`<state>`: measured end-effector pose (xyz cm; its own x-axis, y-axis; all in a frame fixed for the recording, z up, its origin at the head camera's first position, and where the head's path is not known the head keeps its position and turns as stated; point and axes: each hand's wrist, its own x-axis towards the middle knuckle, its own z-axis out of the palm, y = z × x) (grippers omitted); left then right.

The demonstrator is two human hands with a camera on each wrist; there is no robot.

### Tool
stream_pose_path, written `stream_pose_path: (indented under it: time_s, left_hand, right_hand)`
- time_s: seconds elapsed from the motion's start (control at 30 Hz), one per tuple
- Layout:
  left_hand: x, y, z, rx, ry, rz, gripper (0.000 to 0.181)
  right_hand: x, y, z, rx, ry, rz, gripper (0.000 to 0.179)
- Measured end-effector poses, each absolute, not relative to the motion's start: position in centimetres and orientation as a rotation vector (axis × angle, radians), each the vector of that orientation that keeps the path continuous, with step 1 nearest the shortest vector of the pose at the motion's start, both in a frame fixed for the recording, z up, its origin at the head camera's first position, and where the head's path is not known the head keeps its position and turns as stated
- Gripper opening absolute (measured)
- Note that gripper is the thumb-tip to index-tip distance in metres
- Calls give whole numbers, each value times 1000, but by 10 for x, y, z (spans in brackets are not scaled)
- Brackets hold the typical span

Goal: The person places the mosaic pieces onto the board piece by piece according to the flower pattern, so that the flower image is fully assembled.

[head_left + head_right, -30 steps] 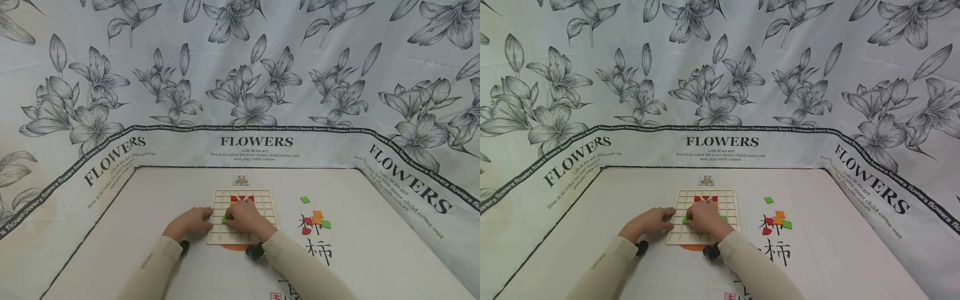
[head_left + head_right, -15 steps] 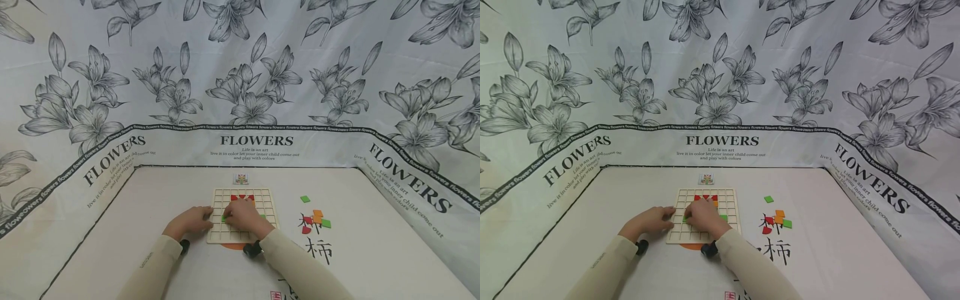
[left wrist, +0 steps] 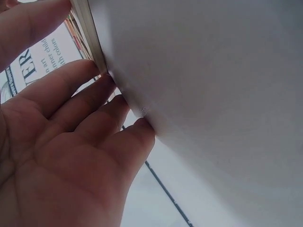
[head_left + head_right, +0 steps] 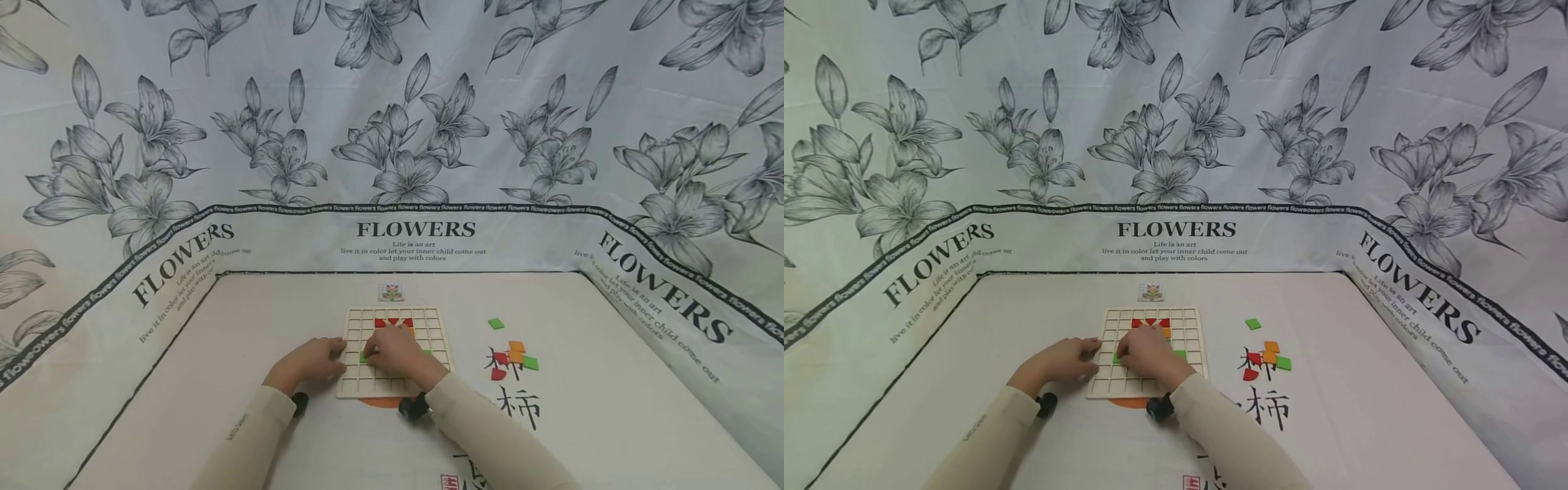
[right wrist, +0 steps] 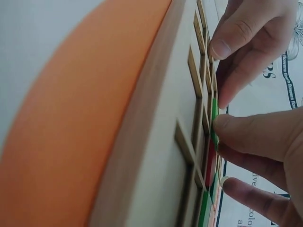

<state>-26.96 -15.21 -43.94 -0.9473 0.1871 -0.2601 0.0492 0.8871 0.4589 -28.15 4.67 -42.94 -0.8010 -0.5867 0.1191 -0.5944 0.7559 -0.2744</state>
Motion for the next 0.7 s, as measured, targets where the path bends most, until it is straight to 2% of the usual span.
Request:
stream_pose_path:
  time_s: [0.7]
  left_hand:
    - [-271,-150,-440,174,2765,643,62]
  right_hand:
    - [-284,122,-409,811,-2932,447,13]
